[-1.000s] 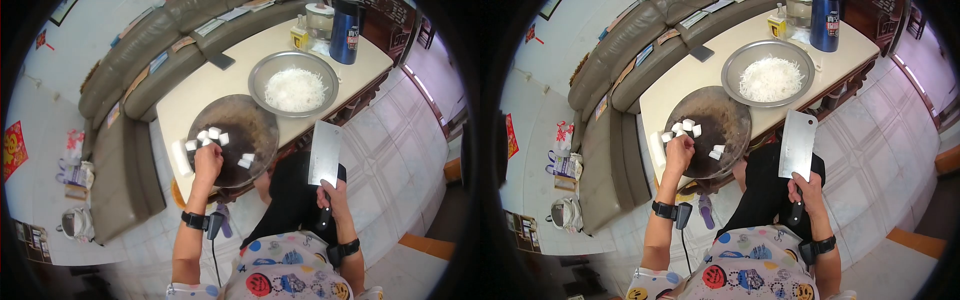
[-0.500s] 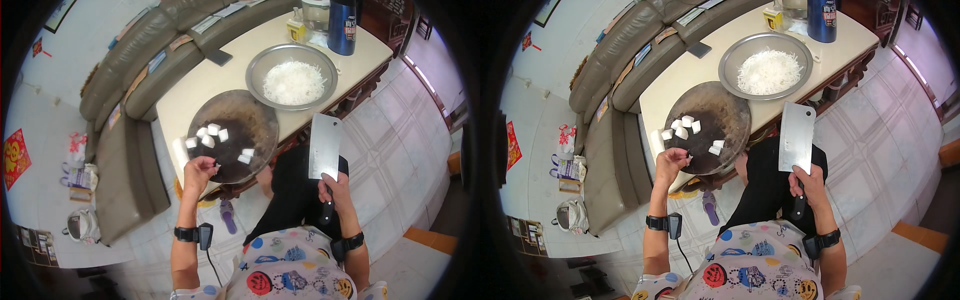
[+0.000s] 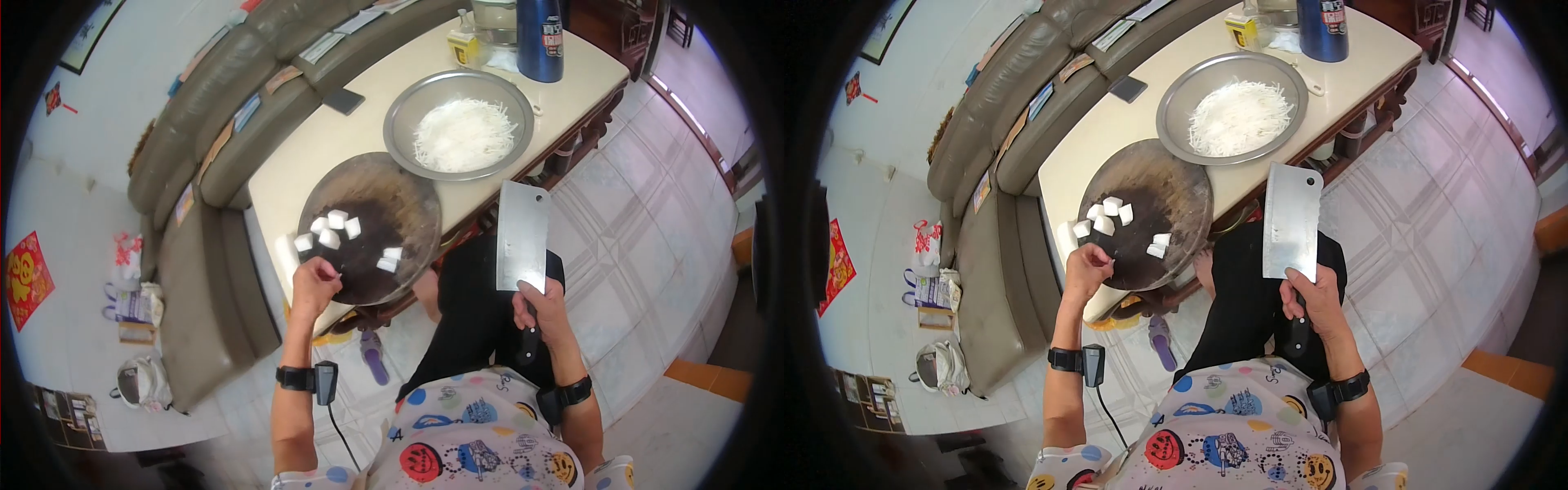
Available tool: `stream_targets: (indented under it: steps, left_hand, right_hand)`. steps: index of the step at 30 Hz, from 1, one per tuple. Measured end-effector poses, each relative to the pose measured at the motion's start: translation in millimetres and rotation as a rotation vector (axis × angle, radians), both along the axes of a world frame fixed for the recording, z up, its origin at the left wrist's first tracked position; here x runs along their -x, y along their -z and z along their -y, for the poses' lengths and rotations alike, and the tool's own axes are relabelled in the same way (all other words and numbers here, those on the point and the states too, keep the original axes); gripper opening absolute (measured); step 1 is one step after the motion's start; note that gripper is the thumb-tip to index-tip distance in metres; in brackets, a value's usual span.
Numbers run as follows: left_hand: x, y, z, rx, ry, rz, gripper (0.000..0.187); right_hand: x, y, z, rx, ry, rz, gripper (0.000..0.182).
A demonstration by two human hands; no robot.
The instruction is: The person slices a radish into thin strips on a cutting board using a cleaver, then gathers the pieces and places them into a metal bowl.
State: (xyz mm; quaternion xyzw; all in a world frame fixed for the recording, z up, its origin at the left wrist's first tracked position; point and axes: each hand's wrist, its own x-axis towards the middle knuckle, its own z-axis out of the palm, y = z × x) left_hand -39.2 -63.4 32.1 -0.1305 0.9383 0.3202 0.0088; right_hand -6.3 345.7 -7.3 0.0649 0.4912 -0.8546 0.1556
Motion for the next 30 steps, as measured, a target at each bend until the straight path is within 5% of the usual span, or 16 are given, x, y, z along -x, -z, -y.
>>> stream_targets:
  steps: [2, 4, 10, 19, 30]
  left_hand:
    - [2.5, 4.9, 8.1, -0.136, 0.001, -0.014, 0.017]
    - [3.3, -4.7, 1.6, -0.561, -0.145, -0.042, 0.019]
    - [46.5, -33.7, -23.5, -0.925, -0.127, -0.124, 0.015]
    - [143.8, -50.5, -141.3, -0.848, 0.023, -0.408, 0.016]
    - [175.8, 0.0, -159.8, -0.554, 0.125, -0.393, 0.016]
  right_hand:
    - [-0.5, -1.8, -1.4, 0.010, 0.017, 0.019, 0.017]
    - [-0.3, -3.9, -3.1, 0.038, 0.010, 0.018, 0.017]
    - [1.3, 3.5, -6.4, 0.033, -0.013, 0.025, 0.018]
    - [-0.4, -3.1, -20.5, -0.015, -0.024, -0.014, 0.021]
    - [-4.2, -4.6, -34.4, -0.016, 0.044, 0.021, 0.021]
